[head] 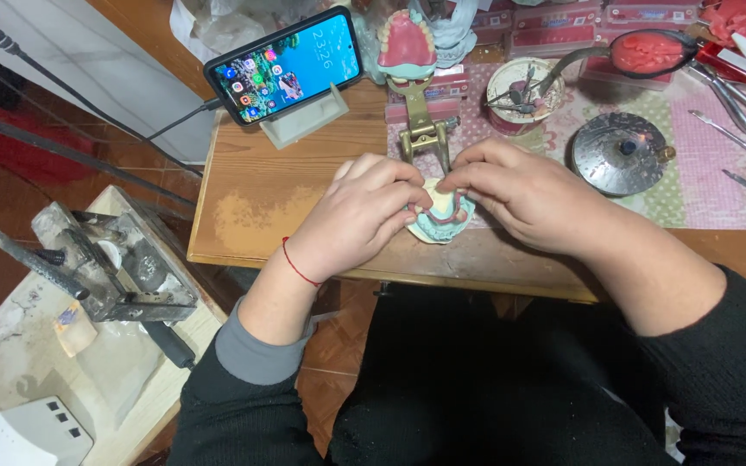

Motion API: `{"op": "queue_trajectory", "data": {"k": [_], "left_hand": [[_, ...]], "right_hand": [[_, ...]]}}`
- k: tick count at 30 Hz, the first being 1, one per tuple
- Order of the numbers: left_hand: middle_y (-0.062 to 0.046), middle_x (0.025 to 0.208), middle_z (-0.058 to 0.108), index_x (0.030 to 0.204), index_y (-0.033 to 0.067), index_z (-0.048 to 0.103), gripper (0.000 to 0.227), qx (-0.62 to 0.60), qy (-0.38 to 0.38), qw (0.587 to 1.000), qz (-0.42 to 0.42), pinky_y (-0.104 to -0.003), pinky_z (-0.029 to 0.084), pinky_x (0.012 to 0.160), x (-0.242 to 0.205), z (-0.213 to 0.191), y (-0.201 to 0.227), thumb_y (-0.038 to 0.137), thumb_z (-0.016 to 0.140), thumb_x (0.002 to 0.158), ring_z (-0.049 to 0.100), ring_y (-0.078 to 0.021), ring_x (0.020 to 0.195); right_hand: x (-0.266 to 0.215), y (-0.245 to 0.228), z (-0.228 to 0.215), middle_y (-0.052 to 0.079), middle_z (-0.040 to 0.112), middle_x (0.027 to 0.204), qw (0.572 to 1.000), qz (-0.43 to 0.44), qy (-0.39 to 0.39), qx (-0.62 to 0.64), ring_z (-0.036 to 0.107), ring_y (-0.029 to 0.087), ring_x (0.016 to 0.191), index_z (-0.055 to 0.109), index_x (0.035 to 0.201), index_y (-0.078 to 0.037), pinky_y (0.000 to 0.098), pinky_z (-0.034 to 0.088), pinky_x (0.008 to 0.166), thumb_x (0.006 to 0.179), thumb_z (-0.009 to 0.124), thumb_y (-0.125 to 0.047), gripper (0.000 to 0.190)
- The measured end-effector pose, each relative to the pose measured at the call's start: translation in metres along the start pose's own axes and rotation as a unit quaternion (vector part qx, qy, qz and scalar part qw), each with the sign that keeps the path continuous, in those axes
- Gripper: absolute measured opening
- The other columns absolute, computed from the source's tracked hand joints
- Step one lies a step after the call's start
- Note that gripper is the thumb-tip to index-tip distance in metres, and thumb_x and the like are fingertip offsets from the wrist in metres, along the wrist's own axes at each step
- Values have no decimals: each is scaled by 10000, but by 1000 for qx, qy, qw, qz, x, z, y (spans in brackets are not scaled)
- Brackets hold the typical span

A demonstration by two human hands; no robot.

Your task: The person assembles a dental model by attaching pink and blue wax-like material to a metal frame. They open drawers to retrieve tools, cut a metal wire with pliers, and apply liquid from a spray bottle to the pink material before pressing it onto the model.

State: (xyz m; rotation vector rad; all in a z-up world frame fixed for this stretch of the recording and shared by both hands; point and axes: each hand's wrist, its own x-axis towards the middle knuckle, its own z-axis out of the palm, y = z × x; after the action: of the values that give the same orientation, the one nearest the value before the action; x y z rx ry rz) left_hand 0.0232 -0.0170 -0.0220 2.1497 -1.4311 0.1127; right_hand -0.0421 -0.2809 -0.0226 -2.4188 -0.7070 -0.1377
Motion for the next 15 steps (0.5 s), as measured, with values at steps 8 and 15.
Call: {"op": "queue_trajectory", "data": {"k": [8, 15], "left_hand": [[-25, 1168, 632, 1083, 175, 664, 180, 15, -8, 1000, 6, -423, 465, 900, 1, -3, 3, 318, 565, 1038, 590, -276, 1121], [-21, 1130, 626, 1048, 172, 656, 173, 77, 17, 996, 36, -404, 483, 879, 3, -3, 7, 313, 554, 1045, 598, -261, 1090]], "right_hand": [[1, 2, 2, 82, 672, 1144, 999, 5, 36, -6, 706, 359, 1003, 686, 1141, -146, 480, 581, 802, 1014, 604, -146, 151], [-4, 3, 6, 46, 696, 1132, 997, 0, 48, -52, 713, 327, 985, 703, 1150, -189, 481, 588, 785, 998, 635, -168, 168]]}}
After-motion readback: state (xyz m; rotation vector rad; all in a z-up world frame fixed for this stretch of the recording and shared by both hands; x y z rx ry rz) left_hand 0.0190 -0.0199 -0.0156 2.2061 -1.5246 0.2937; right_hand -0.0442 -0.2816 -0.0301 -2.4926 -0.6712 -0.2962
